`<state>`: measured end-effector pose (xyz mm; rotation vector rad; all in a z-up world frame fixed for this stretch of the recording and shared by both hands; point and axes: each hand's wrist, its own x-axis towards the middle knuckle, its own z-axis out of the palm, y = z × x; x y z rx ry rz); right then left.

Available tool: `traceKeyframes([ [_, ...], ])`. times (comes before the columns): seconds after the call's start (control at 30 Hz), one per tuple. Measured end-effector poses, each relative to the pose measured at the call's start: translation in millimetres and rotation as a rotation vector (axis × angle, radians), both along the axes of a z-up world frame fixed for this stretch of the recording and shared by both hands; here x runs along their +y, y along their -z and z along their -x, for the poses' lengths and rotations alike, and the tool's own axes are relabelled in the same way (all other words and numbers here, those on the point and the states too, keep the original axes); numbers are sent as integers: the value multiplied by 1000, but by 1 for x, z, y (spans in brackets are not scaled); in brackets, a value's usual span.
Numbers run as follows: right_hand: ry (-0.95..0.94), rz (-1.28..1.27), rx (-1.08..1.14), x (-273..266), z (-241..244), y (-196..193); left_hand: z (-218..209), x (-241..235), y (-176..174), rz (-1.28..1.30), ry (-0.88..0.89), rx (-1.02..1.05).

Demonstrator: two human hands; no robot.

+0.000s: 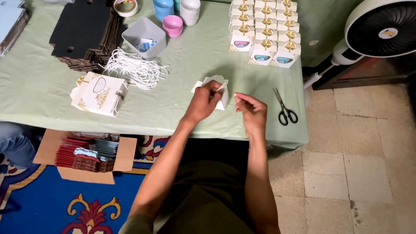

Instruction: Assembling small decorative gift boxes by folding paper templates, placing small cups inside, and using scissors for trimming.

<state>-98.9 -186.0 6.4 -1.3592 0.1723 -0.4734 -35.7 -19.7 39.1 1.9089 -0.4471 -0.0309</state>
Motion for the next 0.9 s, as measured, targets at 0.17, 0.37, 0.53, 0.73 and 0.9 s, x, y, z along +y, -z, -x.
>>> traceKeyframes([
  [0.17,-45,15,20,15,-11,15,-1,7,-4,65,9,68],
  [0.37,-66,33,-9,25,-19,10,-4,13,-3,114,19,77],
  [0.53,-57,48,-14,24,-20,12,0,11,-8,106,14,77],
  [0.73,-63,112,27,24,-20,4,1,10,-12,103,26,91],
  [0.9,-52,225,75,19,-18,-4,4,9,-15,97,44,98],
])
